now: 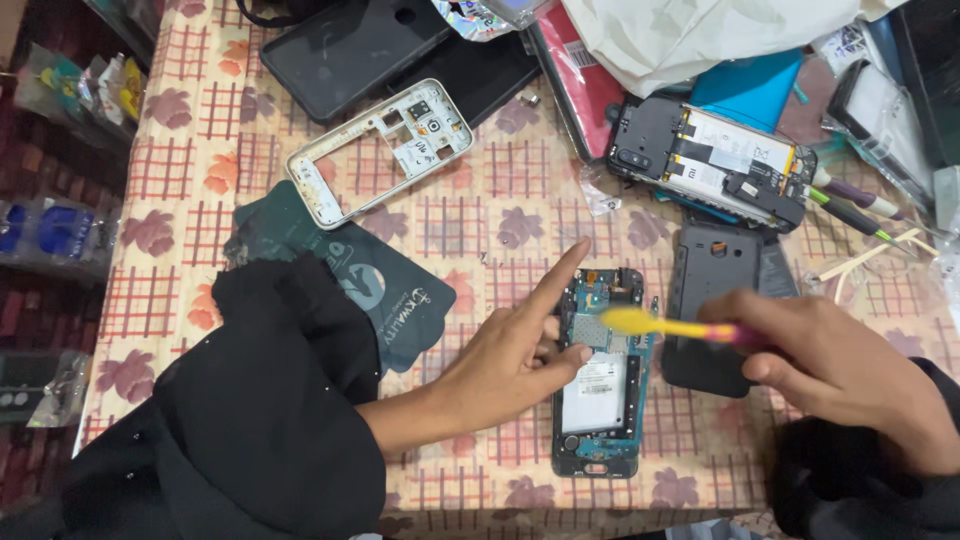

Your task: The person uses a screwdriver to remove screws from the back of a white smartphone, then pries off the back cover. They lift out the battery and separate the motherboard assembly from the chassis, placing components on the table.

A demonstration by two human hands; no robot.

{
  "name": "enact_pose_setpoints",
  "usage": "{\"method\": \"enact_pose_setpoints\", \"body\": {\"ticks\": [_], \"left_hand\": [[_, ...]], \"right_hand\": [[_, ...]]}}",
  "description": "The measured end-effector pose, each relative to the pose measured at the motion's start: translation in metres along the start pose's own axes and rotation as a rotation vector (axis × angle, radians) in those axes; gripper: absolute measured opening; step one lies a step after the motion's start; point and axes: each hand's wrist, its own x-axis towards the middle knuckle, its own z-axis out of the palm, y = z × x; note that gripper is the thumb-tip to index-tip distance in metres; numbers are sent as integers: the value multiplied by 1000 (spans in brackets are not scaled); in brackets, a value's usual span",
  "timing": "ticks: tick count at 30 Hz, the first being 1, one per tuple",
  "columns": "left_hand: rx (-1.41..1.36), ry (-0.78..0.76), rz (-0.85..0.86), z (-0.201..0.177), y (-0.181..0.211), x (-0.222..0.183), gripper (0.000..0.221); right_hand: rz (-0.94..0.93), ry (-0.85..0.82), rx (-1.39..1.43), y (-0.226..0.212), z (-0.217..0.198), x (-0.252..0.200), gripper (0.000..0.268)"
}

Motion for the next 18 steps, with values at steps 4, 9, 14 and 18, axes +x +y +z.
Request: {"method": "enact_pose_setpoints", "body": {"ticks": [4,9,14,18], "left_hand": [[55,-3,-76,1,2,2,87],[9,7,-99,0,2,4,84],[19,8,-121,-1,3,4,85],[10,7,-146,0,4,5,85]], "right_hand": [[155,0,-263,-3,12,9,27],[71,87,-216,-9,23,12,27],[112,-42,-143,4,25,7,26],[-44,-8,-144,16,21,2,30]]}}
